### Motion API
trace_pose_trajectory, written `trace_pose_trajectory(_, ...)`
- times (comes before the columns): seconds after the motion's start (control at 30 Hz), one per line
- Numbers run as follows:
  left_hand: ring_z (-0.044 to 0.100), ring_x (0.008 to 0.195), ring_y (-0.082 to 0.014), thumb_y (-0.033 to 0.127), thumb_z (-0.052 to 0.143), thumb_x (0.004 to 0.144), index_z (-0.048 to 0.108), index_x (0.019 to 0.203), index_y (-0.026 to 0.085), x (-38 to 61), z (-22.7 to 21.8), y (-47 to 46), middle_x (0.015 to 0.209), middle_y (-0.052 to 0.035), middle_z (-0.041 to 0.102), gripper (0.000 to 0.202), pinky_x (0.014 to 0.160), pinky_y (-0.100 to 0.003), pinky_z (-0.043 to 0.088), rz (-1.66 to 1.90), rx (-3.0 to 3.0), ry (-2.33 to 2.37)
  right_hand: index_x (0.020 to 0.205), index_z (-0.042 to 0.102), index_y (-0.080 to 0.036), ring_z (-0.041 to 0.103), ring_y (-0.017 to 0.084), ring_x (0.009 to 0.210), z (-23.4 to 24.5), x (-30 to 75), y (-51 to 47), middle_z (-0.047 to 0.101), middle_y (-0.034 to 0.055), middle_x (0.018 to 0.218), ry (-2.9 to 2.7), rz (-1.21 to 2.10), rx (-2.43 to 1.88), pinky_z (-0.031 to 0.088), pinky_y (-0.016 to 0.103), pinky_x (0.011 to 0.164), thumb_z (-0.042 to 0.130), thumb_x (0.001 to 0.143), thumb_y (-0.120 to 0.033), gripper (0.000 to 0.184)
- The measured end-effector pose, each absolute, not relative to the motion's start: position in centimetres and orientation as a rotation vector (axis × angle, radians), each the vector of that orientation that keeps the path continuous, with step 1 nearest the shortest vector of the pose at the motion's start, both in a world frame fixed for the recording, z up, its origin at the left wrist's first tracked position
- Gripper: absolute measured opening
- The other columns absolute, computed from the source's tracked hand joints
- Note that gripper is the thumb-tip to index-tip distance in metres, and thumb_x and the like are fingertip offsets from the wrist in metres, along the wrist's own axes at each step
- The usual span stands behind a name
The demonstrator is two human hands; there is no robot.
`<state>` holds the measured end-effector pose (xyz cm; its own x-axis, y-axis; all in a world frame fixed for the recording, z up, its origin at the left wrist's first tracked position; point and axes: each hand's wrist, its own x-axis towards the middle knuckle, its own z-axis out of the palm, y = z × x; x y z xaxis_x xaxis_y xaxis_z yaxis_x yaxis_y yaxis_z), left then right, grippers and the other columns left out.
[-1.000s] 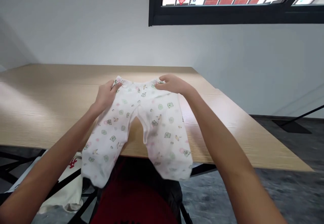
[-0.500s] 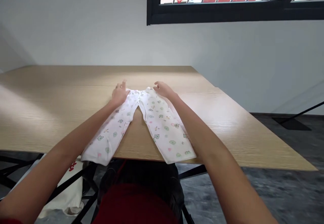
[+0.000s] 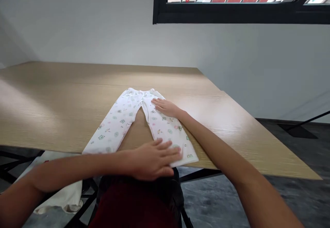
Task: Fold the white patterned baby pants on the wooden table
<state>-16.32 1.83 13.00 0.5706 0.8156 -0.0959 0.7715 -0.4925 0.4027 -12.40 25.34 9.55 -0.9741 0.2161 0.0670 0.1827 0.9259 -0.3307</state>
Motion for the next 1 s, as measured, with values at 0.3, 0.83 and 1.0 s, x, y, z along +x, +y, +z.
trace_pose_trajectory(0.3, 0.039, 0.126, -0.0215, 0.036, 0.024, 0.095, 0.043, 0.130, 0.023, -29.9, 15.3, 0.6, 0.138, -0.0031, 0.042, 0.042, 0.101, -0.035, 0.032, 0.360, 1.771, 2.209, 0.130, 0.046, -0.016, 0.037, 0.022, 0.123, 12.4, -17.3, 20.0, 0.046, 0.0032, 0.132, -2.877, 0.350, -0.155, 0.033, 0.041, 0.102, 0.025, 0.092, -0.022, 0.044)
trace_pose_trajectory(0.83, 0.053, 0.089, -0.0229, 0.038, 0.047, 0.089, 0.058, 0.095, 0.017, -12.7, 13.3, -2.0, 0.094, -0.0069, 0.057, 0.024, 0.077, -0.037, 0.042, 0.656, 2.208, 1.988, 0.131, 0.044, -0.014, 0.034, 0.033, 0.124, 12.1, -18.6, 23.6, 0.040, 0.0139, 0.135, -2.805, 0.449, -0.974, 0.031, 0.046, 0.100, 0.049, 0.083, -0.022, 0.048)
trace_pose_trajectory(1.0, 0.048, 0.087, -0.0242, 0.056, 0.064, 0.072, 0.048, 0.119, 0.022, -8.6, 8.4, 3.2, 0.096, -0.0078, 0.048, 0.060, 0.071, -0.034, 0.038, 0.798, 2.631, 1.794, 0.133, 0.038, -0.008, 0.056, 0.026, 0.099, 12.7, -13.3, 26.0, 0.058, 0.0165, 0.111, -2.629, 0.628, -1.255, 0.046, 0.035, 0.083, 0.052, 0.083, -0.023, 0.054)
